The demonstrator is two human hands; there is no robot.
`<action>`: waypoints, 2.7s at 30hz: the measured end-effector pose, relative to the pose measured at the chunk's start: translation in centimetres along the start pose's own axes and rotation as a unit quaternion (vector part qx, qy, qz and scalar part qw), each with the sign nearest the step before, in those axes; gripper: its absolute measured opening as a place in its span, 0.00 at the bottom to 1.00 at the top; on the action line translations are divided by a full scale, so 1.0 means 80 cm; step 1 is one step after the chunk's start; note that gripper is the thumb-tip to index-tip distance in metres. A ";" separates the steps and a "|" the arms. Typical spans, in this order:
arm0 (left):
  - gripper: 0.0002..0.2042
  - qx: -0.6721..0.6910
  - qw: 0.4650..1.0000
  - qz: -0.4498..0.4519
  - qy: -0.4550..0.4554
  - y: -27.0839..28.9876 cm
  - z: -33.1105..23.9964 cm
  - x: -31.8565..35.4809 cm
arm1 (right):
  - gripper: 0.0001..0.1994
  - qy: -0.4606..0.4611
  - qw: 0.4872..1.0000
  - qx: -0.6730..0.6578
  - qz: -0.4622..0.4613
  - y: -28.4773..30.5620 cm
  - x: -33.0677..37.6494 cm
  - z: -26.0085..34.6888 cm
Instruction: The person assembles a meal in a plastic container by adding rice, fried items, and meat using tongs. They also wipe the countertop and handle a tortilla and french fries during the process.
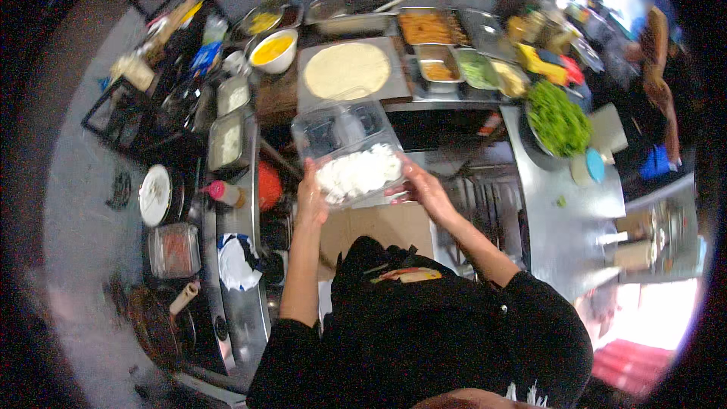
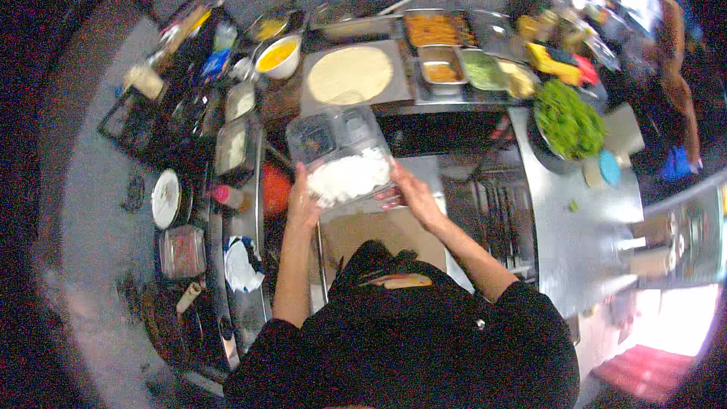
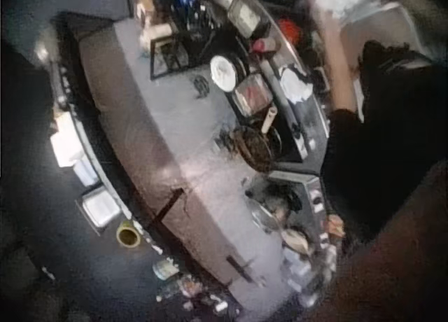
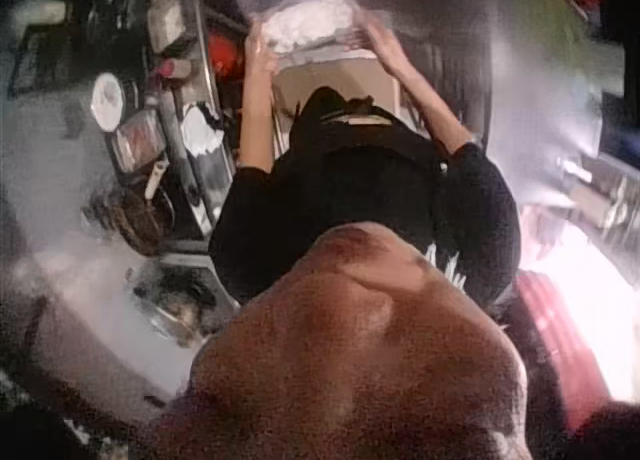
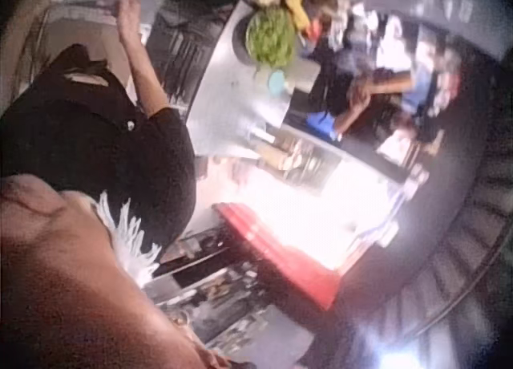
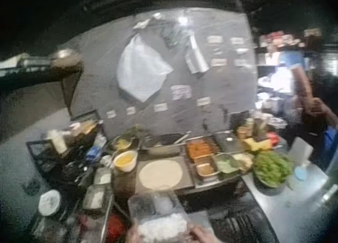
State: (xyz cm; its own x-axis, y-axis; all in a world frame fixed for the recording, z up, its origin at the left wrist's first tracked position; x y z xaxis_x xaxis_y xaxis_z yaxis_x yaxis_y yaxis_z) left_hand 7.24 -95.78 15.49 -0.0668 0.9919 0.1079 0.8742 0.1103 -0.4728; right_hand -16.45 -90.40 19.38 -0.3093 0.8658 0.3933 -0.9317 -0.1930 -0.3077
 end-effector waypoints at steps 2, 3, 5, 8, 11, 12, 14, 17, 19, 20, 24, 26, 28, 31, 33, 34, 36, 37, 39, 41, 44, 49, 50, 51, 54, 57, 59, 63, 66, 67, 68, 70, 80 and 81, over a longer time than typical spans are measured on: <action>0.31 0.015 0.999 -0.037 -0.024 0.014 0.002 -0.038 | 0.34 -0.035 0.999 0.027 -0.026 0.022 -0.039 0.017; 0.31 0.023 0.998 -0.049 -0.029 0.022 0.006 -0.055 | 0.33 -0.052 0.985 0.156 -0.049 0.030 -0.059 0.023; 0.31 0.027 0.995 -0.085 -0.033 0.042 0.015 -0.086 | 0.32 -0.081 0.908 0.402 -0.090 0.052 -0.096 0.040; 0.30 0.025 0.993 -0.111 -0.031 0.053 0.013 -0.133 | 0.27 -0.010 0.783 0.617 -0.083 0.101 -0.150 0.032; 0.32 -0.017 0.984 -0.162 -0.071 0.094 0.019 -0.166 | 0.25 0.017 0.757 0.647 -0.086 0.110 -0.192 0.050; 0.33 -0.008 0.994 -0.099 -0.042 0.072 0.009 -0.166 | 0.25 0.015 0.757 0.648 -0.089 0.120 -0.202 0.060; 0.34 -0.036 0.995 -0.095 -0.022 0.033 -0.013 -0.159 | 0.23 -0.047 0.752 0.651 -0.095 0.122 -0.231 0.099; 0.27 -0.034 0.991 -0.118 -0.053 0.101 0.096 -0.214 | 0.22 -0.032 0.845 0.529 -0.075 0.140 -0.267 0.110; 0.28 -0.067 0.985 -0.145 -0.064 0.027 0.055 -0.233 | 0.18 -0.066 0.874 0.481 -0.019 0.191 -0.303 0.077; 0.30 -0.055 0.982 -0.166 -0.066 0.018 0.038 -0.230 | 0.17 -0.109 0.851 0.512 0.028 0.201 -0.325 0.059; 0.30 -0.082 0.947 -0.284 -0.124 0.031 0.046 -0.206 | 0.14 -0.202 0.858 0.446 0.155 0.200 -0.414 0.020; 0.31 -0.113 0.931 -0.321 -0.135 0.005 0.025 -0.180 | 0.13 -0.105 0.800 0.548 0.223 0.190 -0.433 0.032; 0.30 -0.080 0.926 -0.354 -0.105 0.006 0.037 -0.154 | 0.14 -0.169 0.848 0.425 0.268 0.190 -0.447 0.024; 0.28 -0.155 0.920 -0.329 -0.145 0.022 0.042 -0.078 | 0.14 -0.137 0.802 0.455 0.361 0.121 -0.415 0.040; 0.26 -0.188 0.894 -0.374 -0.161 0.037 0.065 -0.023 | 0.12 -0.110 0.740 0.524 0.406 0.079 -0.398 0.030; 0.25 -0.174 0.892 -0.392 -0.144 0.019 0.040 0.004 | 0.12 -0.109 0.733 0.543 0.395 0.078 -0.404 0.017; 0.24 -0.107 0.874 -0.454 -0.140 0.000 0.042 0.097 | 0.12 -0.112 0.678 0.603 0.406 0.022 -0.362 0.004; 0.24 -0.055 0.865 -0.471 -0.163 -0.004 0.049 0.135 | 0.13 -0.103 0.643 0.643 0.403 -0.016 -0.335 0.005; 0.25 -0.005 0.839 -0.512 -0.184 -0.004 0.062 0.213 | 0.15 0.105 0.611 0.629 0.469 -0.071 -0.299 -0.020; 0.26 -0.003 0.803 -0.572 -0.170 0.000 0.084 0.302 | 0.17 0.167 0.586 0.597 0.521 -0.117 -0.247 -0.055; 0.24 -0.078 0.724 -0.668 -0.150 0.007 0.087 0.427 | 0.18 0.003 0.644 0.521 0.560 -0.198 -0.156 -0.129; 0.26 -0.069 0.673 -0.720 -0.155 0.037 0.082 0.597 | 0.30 -0.334 0.533 0.511 0.586 -0.284 -0.016 -0.282; 0.26 -0.056 0.665 -0.728 -0.159 0.043 0.090 0.623 | 0.29 -0.309 0.563 0.438 0.628 -0.305 0.041 -0.280; 0.27 -0.047 0.657 -0.733 -0.170 0.058 0.096 0.646 | 0.28 -0.303 0.567 0.452 0.618 -0.322 0.071 -0.279; 0.28 -0.029 0.642 -0.738 -0.205 0.100 0.090 0.709 | 0.27 -0.245 0.577 0.441 0.642 -0.382 0.144 -0.292; 0.29 0.020 0.639 -0.740 -0.206 0.128 0.048 0.747 | 0.28 -0.221 0.564 0.506 0.614 -0.433 0.142 -0.347; 0.29 0.043 0.603 -0.758 -0.246 0.141 0.032 0.800 | 0.29 -0.250 0.560 0.496 0.615 -0.478 0.227 -0.329; 0.30 0.068 0.559 -0.727 -0.393 0.209 -0.012 0.899 | 0.33 -0.317 0.517 0.426 0.671 -0.555 0.285 -0.383; 0.30 0.031 0.568 -0.718 -0.402 0.265 -0.031 0.977 | 0.32 -0.367 0.499 0.359 0.698 -0.621 0.365 -0.422; 0.31 0.016 0.557 -0.738 -0.380 0.270 -0.054 0.993 | 0.31 -0.346 0.515 0.355 0.699 -0.644 0.385 -0.435; 0.31 0.015 0.554 -0.748 -0.366 0.283 -0.063 1.009 | 0.31 -0.324 0.531 0.351 0.700 -0.664 0.403 -0.446; 0.31 0.016 0.547 -0.763 -0.345 0.307 -0.076 1.060 | 0.31 -0.294 0.539 0.332 0.716 -0.706 0.441 -0.467; 0.12 -0.657 0.218 -0.722 -0.021 0.425 -0.303 1.345 | 0.30 -0.299 0.606 0.259 0.690 -0.814 0.528 -0.547; 0.13 -0.713 0.171 -0.679 -0.028 0.447 -0.320 1.361 | 0.30 -0.320 0.596 0.251 0.692 -0.819 0.538 -0.554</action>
State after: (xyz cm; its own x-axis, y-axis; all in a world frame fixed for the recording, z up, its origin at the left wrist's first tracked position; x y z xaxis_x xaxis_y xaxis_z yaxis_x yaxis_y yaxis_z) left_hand 43.55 14.55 32.74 -0.6440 0.1159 -0.7562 -0.7405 0.1539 0.6542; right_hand 39.69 -20.01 18.05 -0.7079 -0.6056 0.3635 0.4107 -0.7716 -0.4858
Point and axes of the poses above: each hand's wrist, its own x-axis away from the middle knuckle, its own y-axis out of the back of the hand, z = x × y, the point moved 6 cm from there along -x, towards the middle knuckle, and after that the axes turned 15 degrees about -y, right-handed, at the moved point
